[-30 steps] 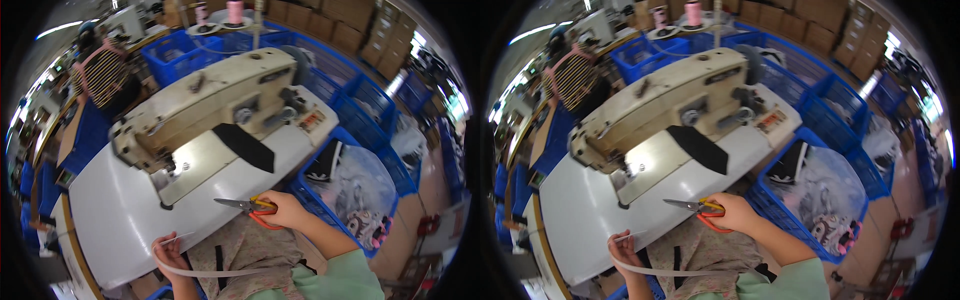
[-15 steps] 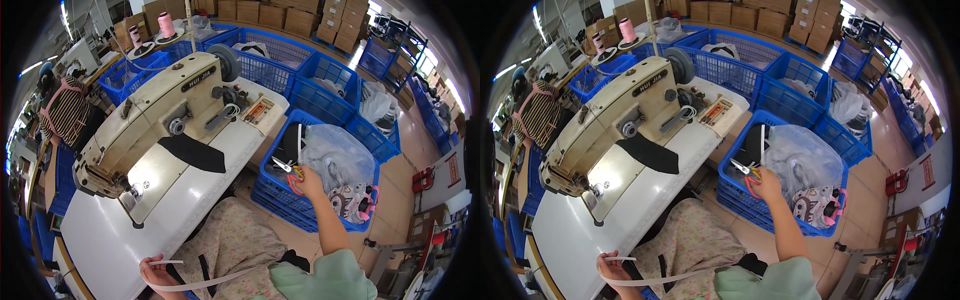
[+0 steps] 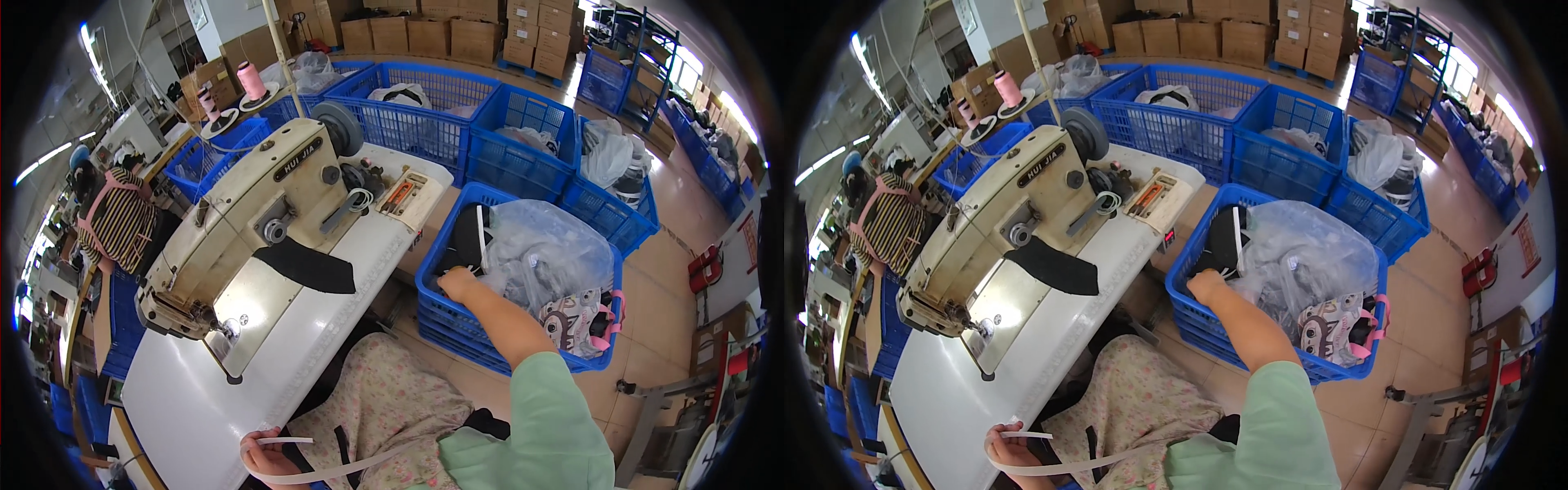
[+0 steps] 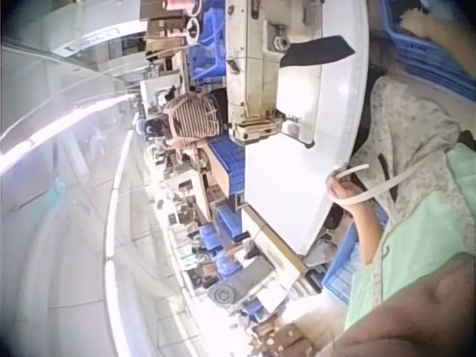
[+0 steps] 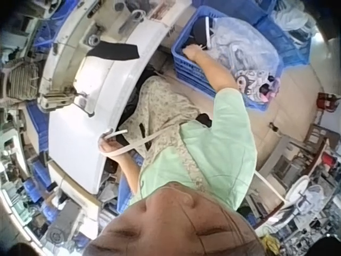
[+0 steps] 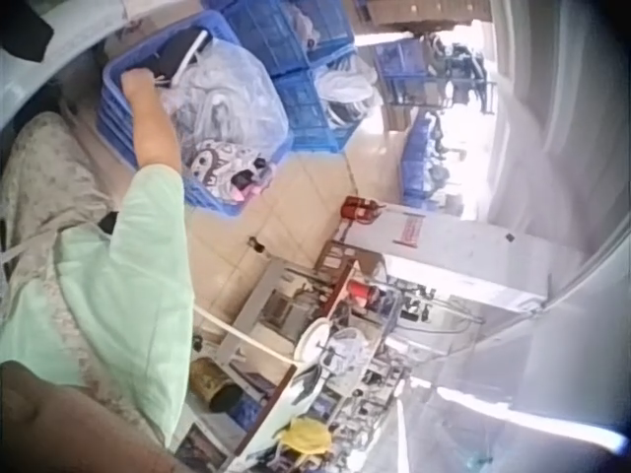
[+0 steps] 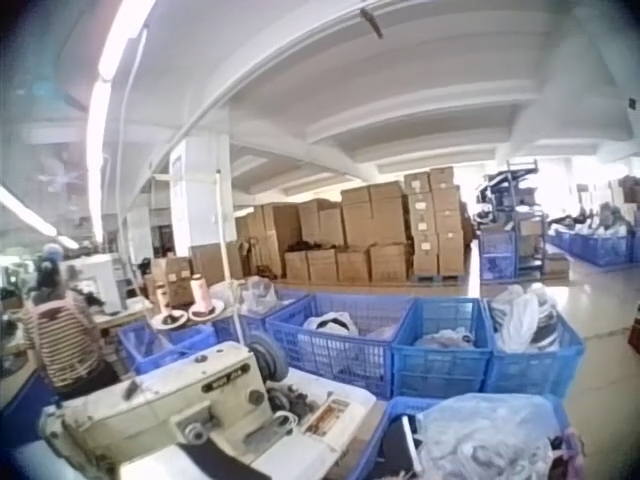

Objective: The worker trims excess material from shoe components using scissors, sorts them, and places them into plastic bags.

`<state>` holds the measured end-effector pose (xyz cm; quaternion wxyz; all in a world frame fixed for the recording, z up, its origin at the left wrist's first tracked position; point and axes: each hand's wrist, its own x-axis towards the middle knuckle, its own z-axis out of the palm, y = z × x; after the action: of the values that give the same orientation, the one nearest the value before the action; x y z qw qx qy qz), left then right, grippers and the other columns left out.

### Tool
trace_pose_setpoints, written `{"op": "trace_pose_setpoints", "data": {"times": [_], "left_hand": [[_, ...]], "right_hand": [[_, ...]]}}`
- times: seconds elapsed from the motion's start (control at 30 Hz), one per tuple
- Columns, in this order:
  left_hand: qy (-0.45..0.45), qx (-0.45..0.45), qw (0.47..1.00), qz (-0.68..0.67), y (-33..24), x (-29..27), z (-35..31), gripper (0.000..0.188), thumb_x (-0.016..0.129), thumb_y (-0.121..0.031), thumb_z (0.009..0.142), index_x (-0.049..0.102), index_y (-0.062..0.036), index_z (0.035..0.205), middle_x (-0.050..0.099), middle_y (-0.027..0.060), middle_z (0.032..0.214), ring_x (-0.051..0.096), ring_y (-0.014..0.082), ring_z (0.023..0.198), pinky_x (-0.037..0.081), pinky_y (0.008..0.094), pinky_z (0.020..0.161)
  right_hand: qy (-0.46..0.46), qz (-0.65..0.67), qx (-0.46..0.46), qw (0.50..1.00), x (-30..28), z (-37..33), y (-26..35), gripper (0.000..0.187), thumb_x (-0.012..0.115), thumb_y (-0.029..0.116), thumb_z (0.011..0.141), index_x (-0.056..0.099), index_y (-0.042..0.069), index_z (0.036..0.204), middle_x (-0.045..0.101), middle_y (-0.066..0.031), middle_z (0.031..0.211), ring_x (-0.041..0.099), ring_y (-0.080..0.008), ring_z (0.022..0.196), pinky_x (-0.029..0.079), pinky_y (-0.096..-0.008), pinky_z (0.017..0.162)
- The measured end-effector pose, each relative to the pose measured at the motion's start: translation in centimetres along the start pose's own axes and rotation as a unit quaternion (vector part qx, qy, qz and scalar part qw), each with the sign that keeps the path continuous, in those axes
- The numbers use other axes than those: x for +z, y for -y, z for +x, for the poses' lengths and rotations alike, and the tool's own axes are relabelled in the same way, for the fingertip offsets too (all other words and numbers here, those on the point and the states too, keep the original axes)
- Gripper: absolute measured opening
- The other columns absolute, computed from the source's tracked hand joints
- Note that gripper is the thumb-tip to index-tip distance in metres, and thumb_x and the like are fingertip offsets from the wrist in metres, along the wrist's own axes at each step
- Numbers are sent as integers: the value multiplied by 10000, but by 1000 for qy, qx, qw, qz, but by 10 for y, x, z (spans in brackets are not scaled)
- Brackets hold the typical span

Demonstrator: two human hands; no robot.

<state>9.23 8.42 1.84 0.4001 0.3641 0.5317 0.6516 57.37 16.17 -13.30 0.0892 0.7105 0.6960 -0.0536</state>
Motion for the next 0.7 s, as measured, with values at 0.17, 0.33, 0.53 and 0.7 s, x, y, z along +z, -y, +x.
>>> {"op": "trace_pose_setpoints", "data": {"times": [0.17, 0.33, 0.53, 0.7], "left_hand": [[20, 3, 1000, -4, 3, -9, -10, 278, 459, -302, 908, 478, -29, 956, 557, 99, 730, 599, 222, 746, 509, 321, 697], [11, 11, 1000, -24, 7, -8, -21, 271, 471, -296, 910, 485, -26, 934, 542, 101, 683, 579, 182, 664, 478, 281, 619], [211, 16, 972, 100, 12, 13, -16, 218, 411, -206, 952, 497, -5, 960, 436, 33, 544, 418, 100, 465, 352, 232, 452], [171, 65, 981, 60, -4, 24, 20, 242, 386, -217, 964, 503, -6, 956, 399, 3, 546, 362, 73, 456, 299, 208, 426]], "right_hand": [[-10, 30, 3, 1000, 10, -23, -5, 176, 526, 152, 768, 665, 80, 849, 655, -132, 920, 630, -307, 884, 500, -410, 756], [-106, 92, 16, 990, -32, -83, 23, 186, 559, 175, 746, 667, 90, 872, 645, -148, 930, 623, -298, 868, 495, -418, 746], [7, 511, -244, 824, -58, -189, 182, 330, 513, 336, 881, 591, 52, 1031, 626, -109, 962, 589, -247, 894, 450, -363, 799], [140, 650, -195, 721, -59, -213, 206, 350, 483, 353, 914, 590, 54, 1060, 631, -72, 908, 572, -177, 864, 433, -319, 812]]}}
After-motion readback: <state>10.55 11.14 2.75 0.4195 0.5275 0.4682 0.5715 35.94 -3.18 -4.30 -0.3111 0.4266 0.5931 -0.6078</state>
